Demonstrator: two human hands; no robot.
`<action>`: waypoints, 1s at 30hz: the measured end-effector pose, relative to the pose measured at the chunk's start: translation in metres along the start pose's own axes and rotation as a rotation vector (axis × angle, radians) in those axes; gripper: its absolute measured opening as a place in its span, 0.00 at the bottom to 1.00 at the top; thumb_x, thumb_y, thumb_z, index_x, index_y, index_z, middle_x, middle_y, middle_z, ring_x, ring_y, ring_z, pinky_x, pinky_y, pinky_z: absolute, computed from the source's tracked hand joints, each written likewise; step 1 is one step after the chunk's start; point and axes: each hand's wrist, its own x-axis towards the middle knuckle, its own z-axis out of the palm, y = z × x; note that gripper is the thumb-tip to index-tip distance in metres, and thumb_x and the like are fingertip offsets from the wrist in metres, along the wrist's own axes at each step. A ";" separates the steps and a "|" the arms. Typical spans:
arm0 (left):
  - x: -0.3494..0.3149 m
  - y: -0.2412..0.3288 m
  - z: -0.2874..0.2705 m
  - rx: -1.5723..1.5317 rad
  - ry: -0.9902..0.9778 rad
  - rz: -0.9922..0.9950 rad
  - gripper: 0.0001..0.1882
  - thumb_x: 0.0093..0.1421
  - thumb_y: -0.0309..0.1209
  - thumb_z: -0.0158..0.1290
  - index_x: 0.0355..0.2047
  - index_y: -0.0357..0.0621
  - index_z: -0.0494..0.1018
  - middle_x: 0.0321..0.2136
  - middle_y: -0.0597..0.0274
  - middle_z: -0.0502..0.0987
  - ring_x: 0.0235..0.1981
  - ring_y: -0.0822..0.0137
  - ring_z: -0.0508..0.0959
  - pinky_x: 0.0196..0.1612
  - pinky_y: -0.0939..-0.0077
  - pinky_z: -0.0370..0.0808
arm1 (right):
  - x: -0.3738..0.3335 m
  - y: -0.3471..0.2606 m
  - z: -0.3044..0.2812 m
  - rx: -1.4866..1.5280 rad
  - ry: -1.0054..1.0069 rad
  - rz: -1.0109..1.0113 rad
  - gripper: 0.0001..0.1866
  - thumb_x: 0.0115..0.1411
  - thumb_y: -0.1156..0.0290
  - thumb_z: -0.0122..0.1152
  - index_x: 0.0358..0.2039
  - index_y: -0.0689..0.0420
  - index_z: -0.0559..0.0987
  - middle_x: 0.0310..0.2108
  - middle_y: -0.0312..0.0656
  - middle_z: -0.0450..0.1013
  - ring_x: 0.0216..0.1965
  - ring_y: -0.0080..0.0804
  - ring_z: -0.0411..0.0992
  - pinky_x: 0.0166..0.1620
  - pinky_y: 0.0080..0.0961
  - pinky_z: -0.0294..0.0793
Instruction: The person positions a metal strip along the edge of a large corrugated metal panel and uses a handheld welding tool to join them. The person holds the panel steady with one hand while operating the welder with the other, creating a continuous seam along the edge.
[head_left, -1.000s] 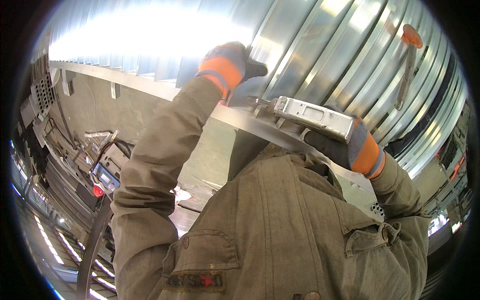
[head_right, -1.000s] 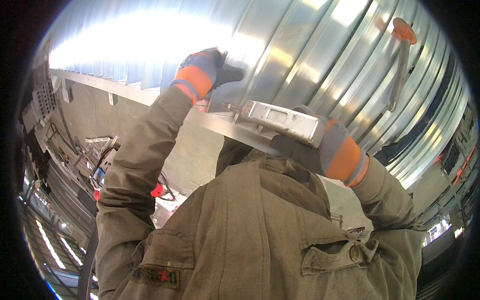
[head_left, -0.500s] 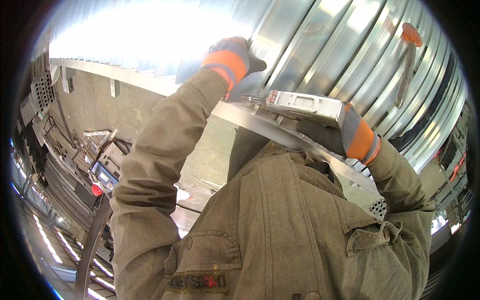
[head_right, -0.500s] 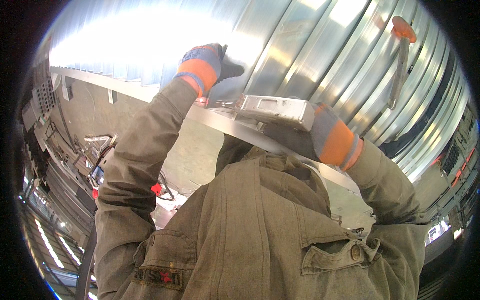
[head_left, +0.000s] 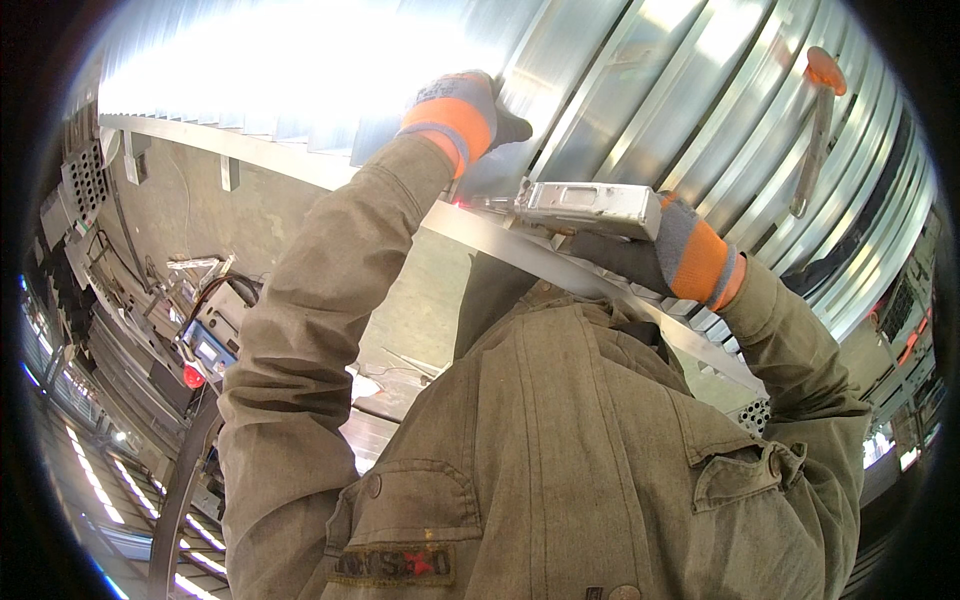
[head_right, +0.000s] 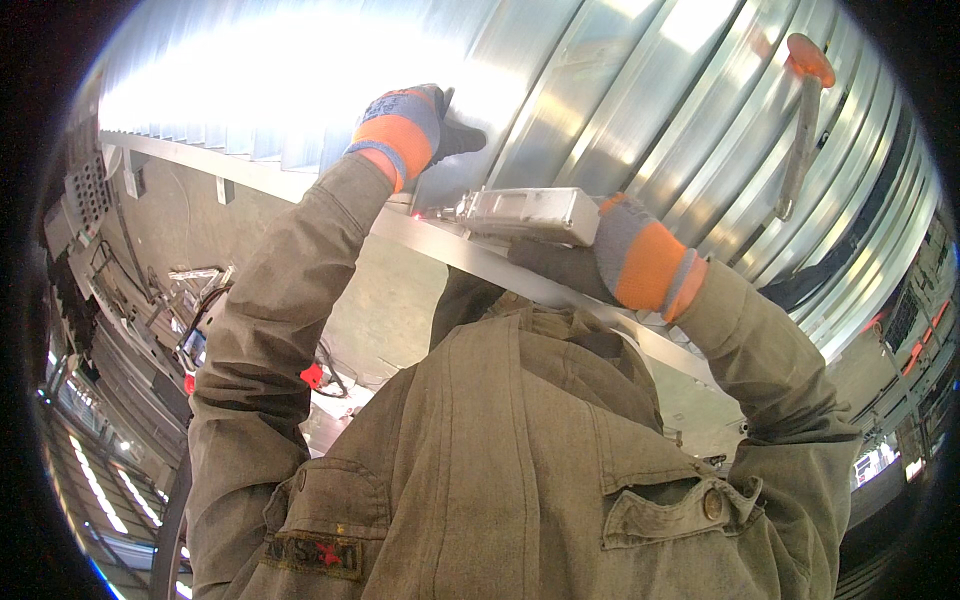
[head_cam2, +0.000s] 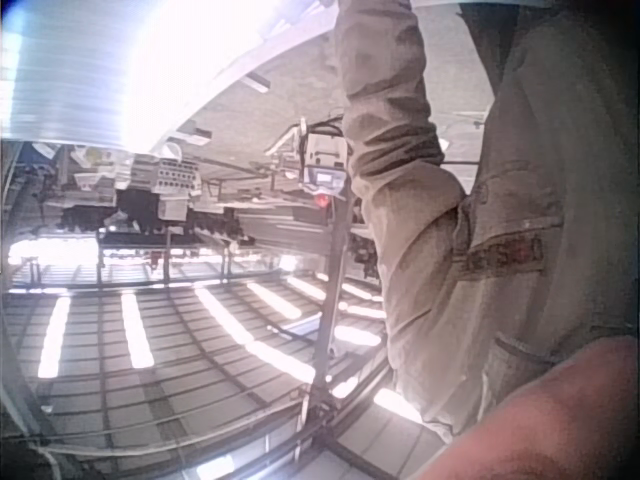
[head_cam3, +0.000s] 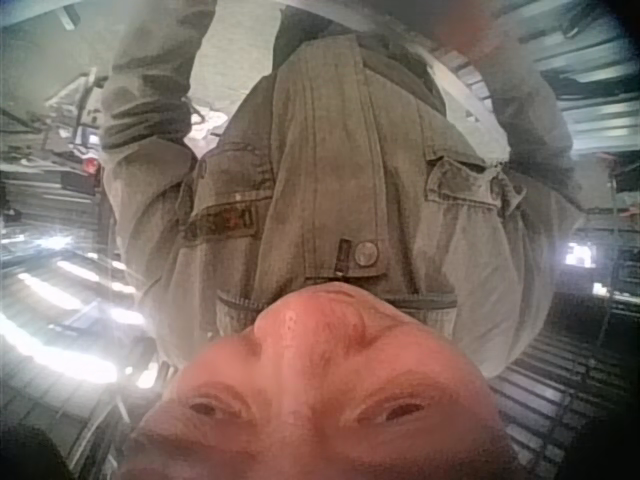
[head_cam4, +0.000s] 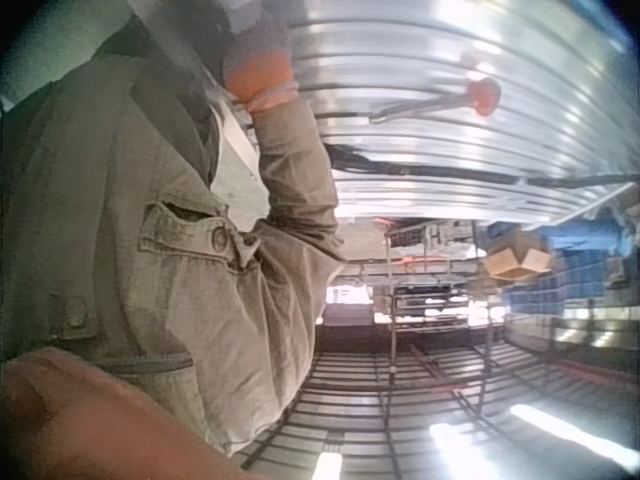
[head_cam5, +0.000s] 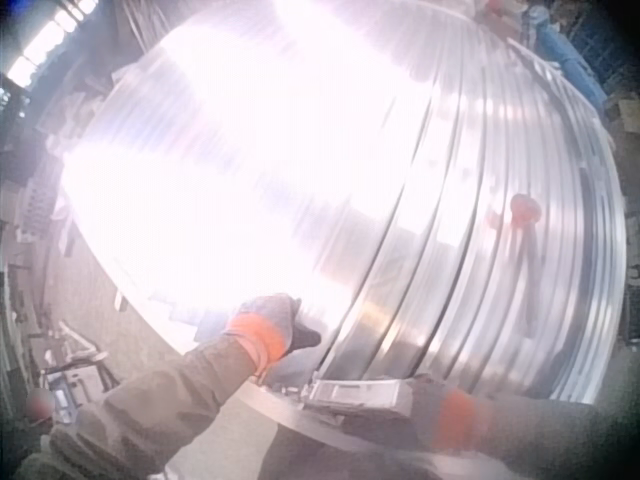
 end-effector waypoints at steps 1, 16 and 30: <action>0.001 0.000 0.000 0.004 -0.001 0.002 0.39 0.54 0.62 0.72 0.51 0.40 0.86 0.45 0.44 0.89 0.45 0.45 0.88 0.51 0.54 0.84 | -0.002 0.005 0.001 -0.021 -0.015 0.011 0.22 0.70 0.67 0.74 0.60 0.61 0.82 0.52 0.52 0.85 0.50 0.37 0.85 0.54 0.34 0.86; -0.009 0.003 -0.010 -0.026 -0.047 0.003 0.35 0.60 0.55 0.69 0.59 0.43 0.84 0.50 0.44 0.87 0.51 0.43 0.87 0.58 0.51 0.83 | -0.006 0.014 0.001 0.031 -0.070 0.069 0.24 0.66 0.70 0.69 0.61 0.61 0.77 0.55 0.51 0.75 0.56 0.49 0.75 0.65 0.40 0.73; -0.024 0.010 -0.022 -0.003 -0.049 -0.011 0.30 0.60 0.52 0.68 0.56 0.46 0.85 0.49 0.46 0.88 0.51 0.44 0.87 0.58 0.52 0.83 | -0.009 0.021 0.009 0.335 -0.088 0.260 0.24 0.71 0.72 0.66 0.66 0.59 0.76 0.60 0.48 0.75 0.60 0.43 0.75 0.67 0.35 0.72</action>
